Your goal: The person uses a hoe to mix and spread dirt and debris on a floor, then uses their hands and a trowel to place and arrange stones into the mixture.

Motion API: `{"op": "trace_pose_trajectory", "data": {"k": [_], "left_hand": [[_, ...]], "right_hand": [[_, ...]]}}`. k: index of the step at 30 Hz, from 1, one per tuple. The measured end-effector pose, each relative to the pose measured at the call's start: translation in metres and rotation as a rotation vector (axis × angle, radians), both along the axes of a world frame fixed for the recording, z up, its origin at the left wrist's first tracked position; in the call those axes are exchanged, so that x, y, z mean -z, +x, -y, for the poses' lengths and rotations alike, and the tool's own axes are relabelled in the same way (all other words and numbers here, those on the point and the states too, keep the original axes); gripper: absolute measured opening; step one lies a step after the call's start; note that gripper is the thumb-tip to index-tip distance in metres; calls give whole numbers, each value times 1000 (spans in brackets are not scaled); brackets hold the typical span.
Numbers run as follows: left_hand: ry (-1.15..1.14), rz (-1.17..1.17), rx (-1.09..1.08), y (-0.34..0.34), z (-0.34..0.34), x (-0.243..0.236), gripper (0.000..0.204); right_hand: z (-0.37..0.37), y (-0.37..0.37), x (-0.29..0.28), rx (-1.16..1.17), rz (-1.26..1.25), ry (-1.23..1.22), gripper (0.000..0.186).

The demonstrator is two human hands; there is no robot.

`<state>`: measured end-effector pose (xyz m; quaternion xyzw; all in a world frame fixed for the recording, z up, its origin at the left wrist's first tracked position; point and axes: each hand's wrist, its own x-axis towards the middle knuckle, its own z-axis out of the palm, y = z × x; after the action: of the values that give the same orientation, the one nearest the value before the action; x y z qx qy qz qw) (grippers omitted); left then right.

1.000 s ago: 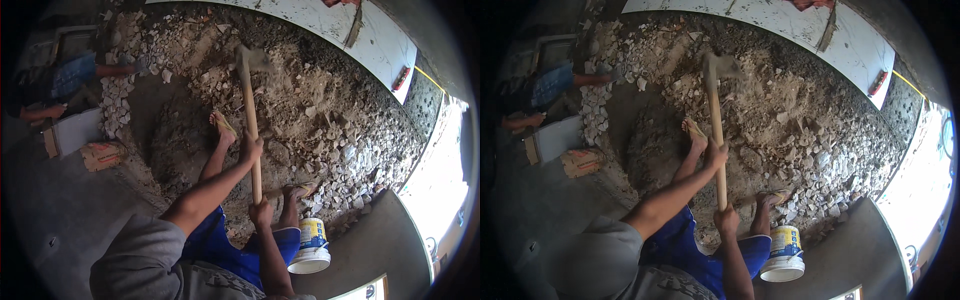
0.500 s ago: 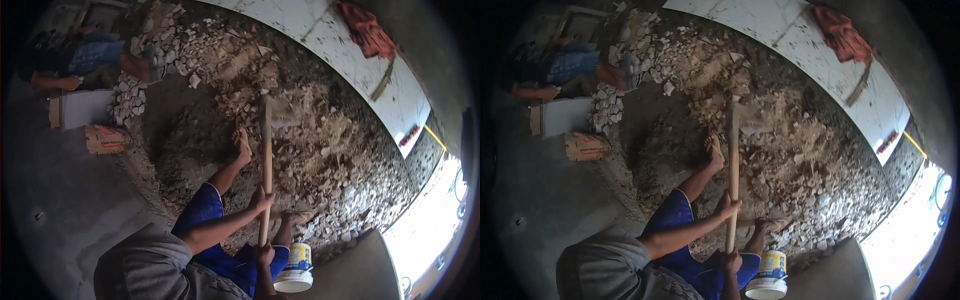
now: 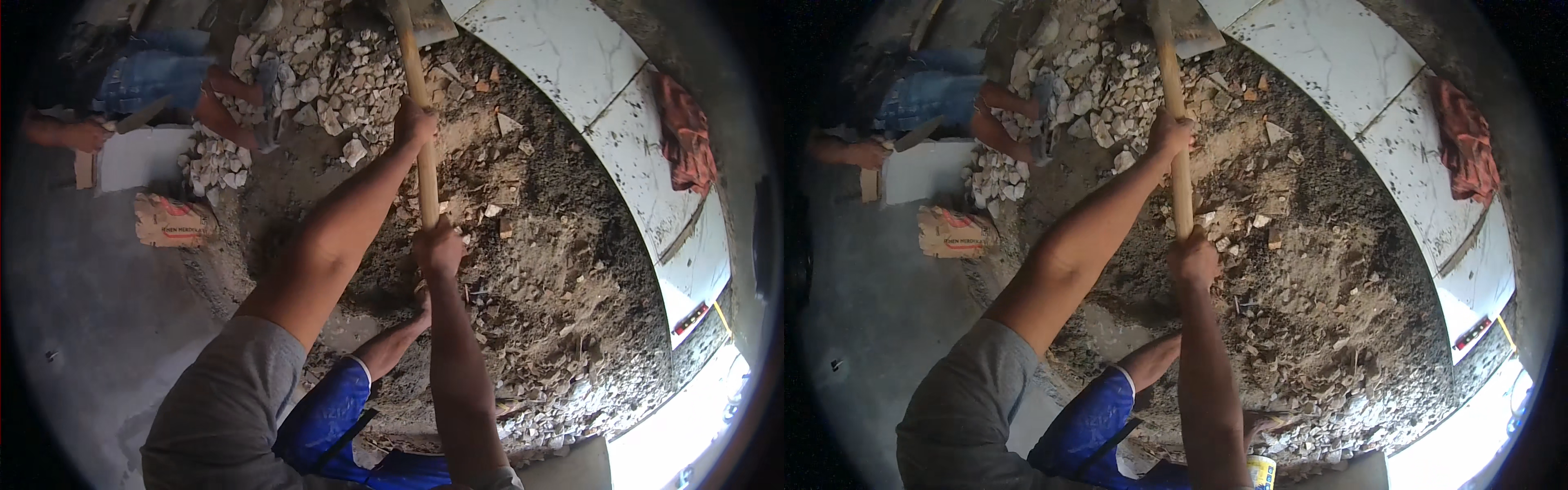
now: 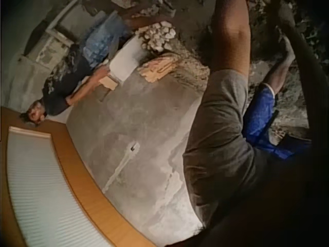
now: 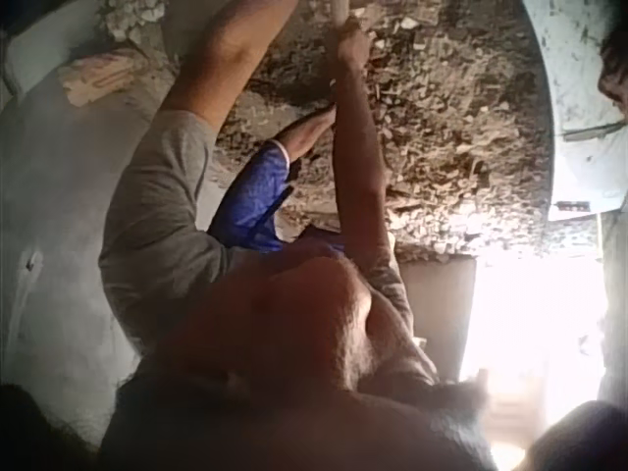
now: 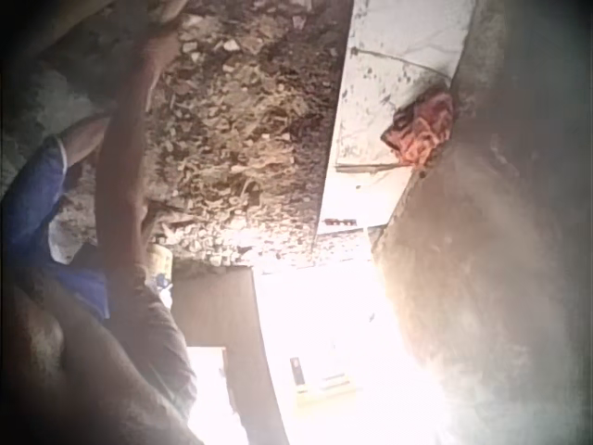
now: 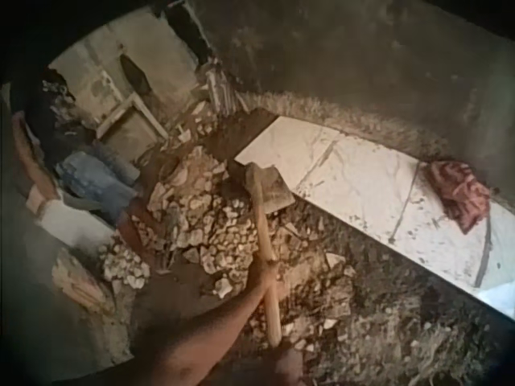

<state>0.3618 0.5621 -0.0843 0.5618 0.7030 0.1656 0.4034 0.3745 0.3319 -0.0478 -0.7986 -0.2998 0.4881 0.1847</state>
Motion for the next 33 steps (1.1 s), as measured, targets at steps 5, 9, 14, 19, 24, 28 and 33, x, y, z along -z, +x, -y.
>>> {"op": "trace_pose_trajectory", "data": {"k": [5, 9, 14, 19, 24, 28, 33], "left_hand": [[9, -225, 97, -42, 37, 19, 46], [-144, -292, 194, -44, 93, -2, 48], [-195, -105, 123, -69, 167, -3, 48], [-151, -320, 103, -139, 242, 17, 54], [-450, -72, -124, -119, 293, -17, 58], [-268, 190, -152, -78, 239, -27, 50], [-95, 289, -112, 3, 92, -14, 34]], "right_hand": [[27, -68, 20, 95, -241, -25, 33], [91, -124, 20, 391, -400, -4, 34], [170, -125, 1, 348, -315, 19, 37], [207, -121, -70, 138, -265, -364, 39], [278, -109, -75, 9, -227, -307, 39], [218, -53, -73, -14, -233, -323, 35], [72, 25, -28, -68, -88, -189, 38]]}}
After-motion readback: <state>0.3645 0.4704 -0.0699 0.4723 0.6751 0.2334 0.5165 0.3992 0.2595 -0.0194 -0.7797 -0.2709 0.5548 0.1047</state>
